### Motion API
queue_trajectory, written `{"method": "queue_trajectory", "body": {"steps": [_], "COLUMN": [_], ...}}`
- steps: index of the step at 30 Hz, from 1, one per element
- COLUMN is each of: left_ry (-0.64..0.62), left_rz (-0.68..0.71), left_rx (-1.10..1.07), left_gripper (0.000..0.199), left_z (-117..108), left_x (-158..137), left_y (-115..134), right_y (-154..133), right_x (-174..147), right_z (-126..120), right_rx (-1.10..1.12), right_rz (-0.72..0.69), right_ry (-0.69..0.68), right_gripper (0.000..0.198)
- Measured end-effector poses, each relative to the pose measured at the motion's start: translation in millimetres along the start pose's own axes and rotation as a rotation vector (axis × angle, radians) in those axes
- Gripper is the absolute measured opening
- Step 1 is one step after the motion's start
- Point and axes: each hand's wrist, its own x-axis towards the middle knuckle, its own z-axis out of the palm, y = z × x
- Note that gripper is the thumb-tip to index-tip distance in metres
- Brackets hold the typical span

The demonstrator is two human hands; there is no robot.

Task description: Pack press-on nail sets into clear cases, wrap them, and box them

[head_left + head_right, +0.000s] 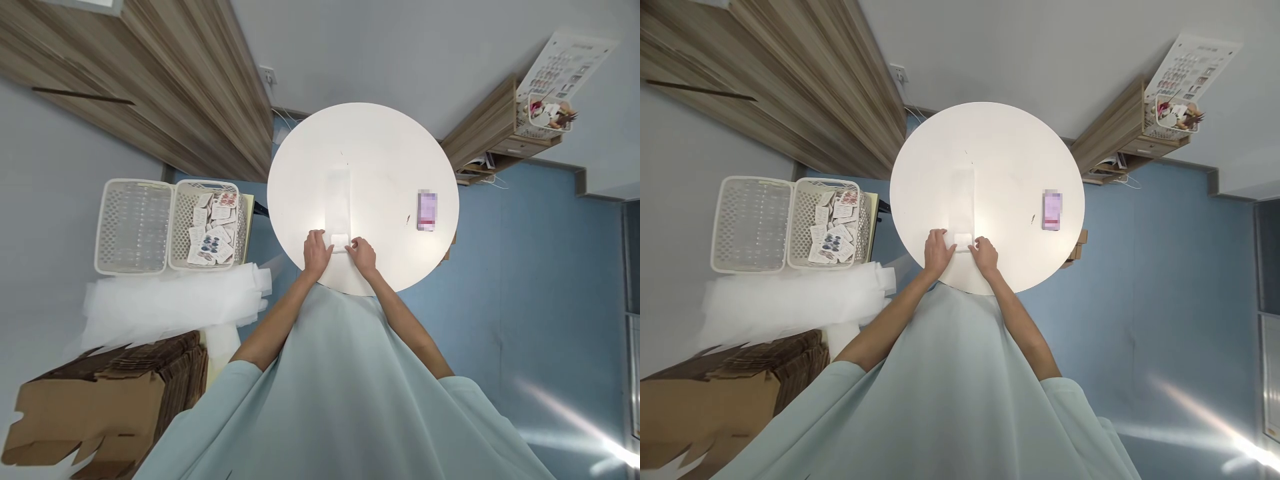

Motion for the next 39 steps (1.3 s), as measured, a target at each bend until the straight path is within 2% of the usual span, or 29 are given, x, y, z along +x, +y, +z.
{"method": "queue_trajectory", "body": {"steps": [4, 6, 8, 13, 20, 24, 31, 35, 39], "left_ry": [-0.082, -0.137, -0.190, -0.266, -0.338, -0.353, -0.361, -0.341, -0.298], "left_rz": [0.283, 0.347, 0.374, 0.389, 0.388, 0.376, 0.406, 0.367, 0.279], "left_rx": [0.070, 0.047, 0.010, -0.044, -0.073, -0.058, -0.024, -0.055, -0.128], "left_gripper": [0.044, 0.046, 0.047, 0.056, 0.074, 0.074, 0.078, 0.078, 0.072], "left_z": [-2.1, -1.9, -1.0, -0.1, -1.2, -0.3, -1.4, -1.5, -3.8], "left_x": [5.1, 8.0, 10.3, 9.7, -3.8, -2.4, 8.0, 4.4, -6.7], "left_y": [1.6, 0.8, -1.3, -10.5, -24.7, -27.0, -29.0, -28.3, -27.4], "right_y": [-2.3, -0.8, 2.8, 16.8, 34.8, 34.0, 18.9, 17.7, 23.7], "right_x": [-0.9, 1.4, 4.8, 8.0, -11.4, -14.3, 5.7, 9.4, -3.7], "right_z": [-3.3, -4.7, -5.6, -4.3, -0.2, 1.6, 4.5, 5.3, 9.5], "right_rx": [-0.092, -0.125, -0.164, -0.200, -0.228, -0.255, -0.259, -0.236, -0.187], "right_rz": [-0.318, -0.475, -0.543, -0.521, -0.523, -0.563, -0.603, -0.603, -0.601], "right_ry": [0.057, 0.025, -0.030, -0.057, -0.020, -0.018, -0.074, -0.074, -0.096], "right_gripper": [0.039, 0.051, 0.060, 0.057, 0.053, 0.058, 0.064, 0.062, 0.061]}}
